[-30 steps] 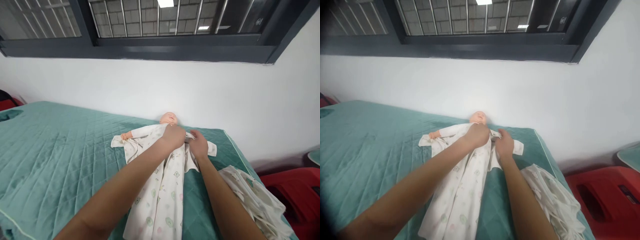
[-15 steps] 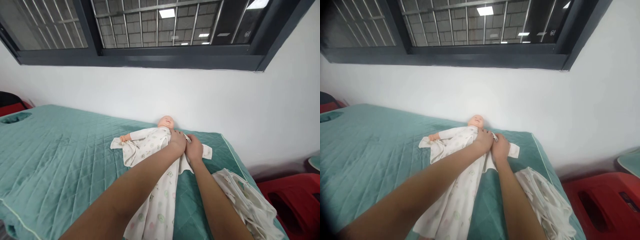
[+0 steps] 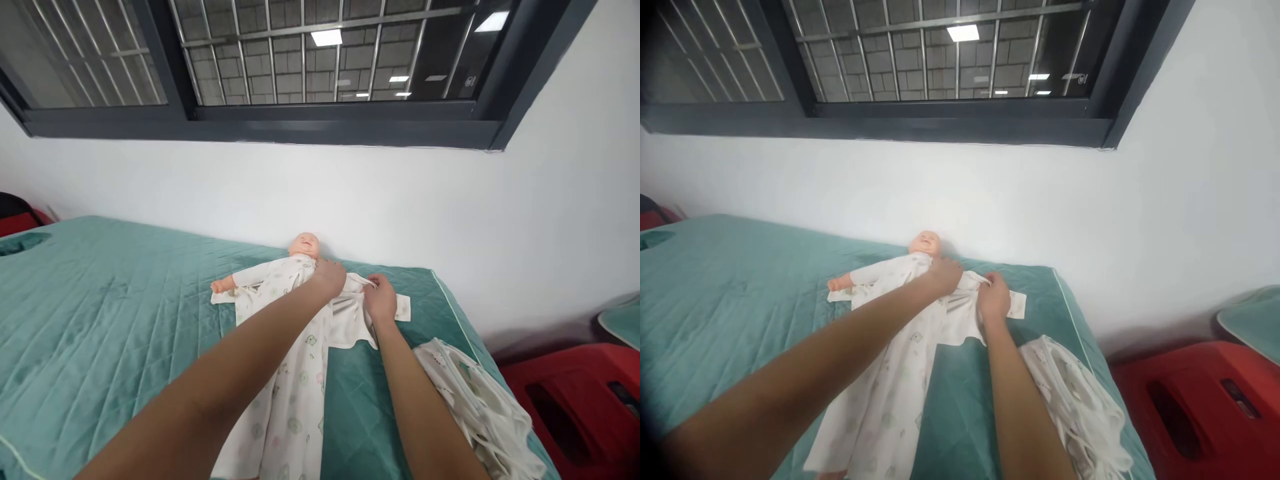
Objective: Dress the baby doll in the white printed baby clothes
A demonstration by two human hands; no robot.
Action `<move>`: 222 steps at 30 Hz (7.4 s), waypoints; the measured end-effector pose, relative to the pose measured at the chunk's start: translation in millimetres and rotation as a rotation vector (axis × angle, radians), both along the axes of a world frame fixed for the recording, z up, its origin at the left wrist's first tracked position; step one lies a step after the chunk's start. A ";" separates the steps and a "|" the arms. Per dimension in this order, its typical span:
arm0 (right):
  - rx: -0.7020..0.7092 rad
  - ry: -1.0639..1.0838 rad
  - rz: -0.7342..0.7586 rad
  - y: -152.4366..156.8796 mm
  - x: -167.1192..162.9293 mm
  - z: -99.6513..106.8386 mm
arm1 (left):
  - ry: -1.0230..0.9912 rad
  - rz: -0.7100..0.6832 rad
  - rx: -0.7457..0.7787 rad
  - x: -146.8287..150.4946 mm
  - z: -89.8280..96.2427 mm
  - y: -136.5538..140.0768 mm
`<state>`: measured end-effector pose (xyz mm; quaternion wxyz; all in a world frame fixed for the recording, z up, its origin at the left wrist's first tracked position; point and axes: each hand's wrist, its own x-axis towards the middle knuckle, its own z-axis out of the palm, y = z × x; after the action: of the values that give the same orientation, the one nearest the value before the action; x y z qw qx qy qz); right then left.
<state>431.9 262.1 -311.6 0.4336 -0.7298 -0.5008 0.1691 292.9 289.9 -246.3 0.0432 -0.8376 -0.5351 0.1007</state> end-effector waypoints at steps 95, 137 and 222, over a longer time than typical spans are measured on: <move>-0.049 0.750 0.366 -5.6 -47.1 -6.9 | -1.466 0.233 0.071 -175.0 -44.7 -7.7; 0.269 0.040 0.658 -42.6 -87.1 16.4 | -0.595 -0.345 0.655 -144.0 -22.1 -44.8; 0.061 -0.009 0.431 -195.1 -108.3 -6.1 | -1.679 0.239 -0.107 -187.1 -99.1 -257.4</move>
<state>323.5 67.0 -317.7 0.4071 -0.5931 -0.6520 0.2396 105.9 32.5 -345.3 -0.4187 -0.5734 -0.4691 -0.5251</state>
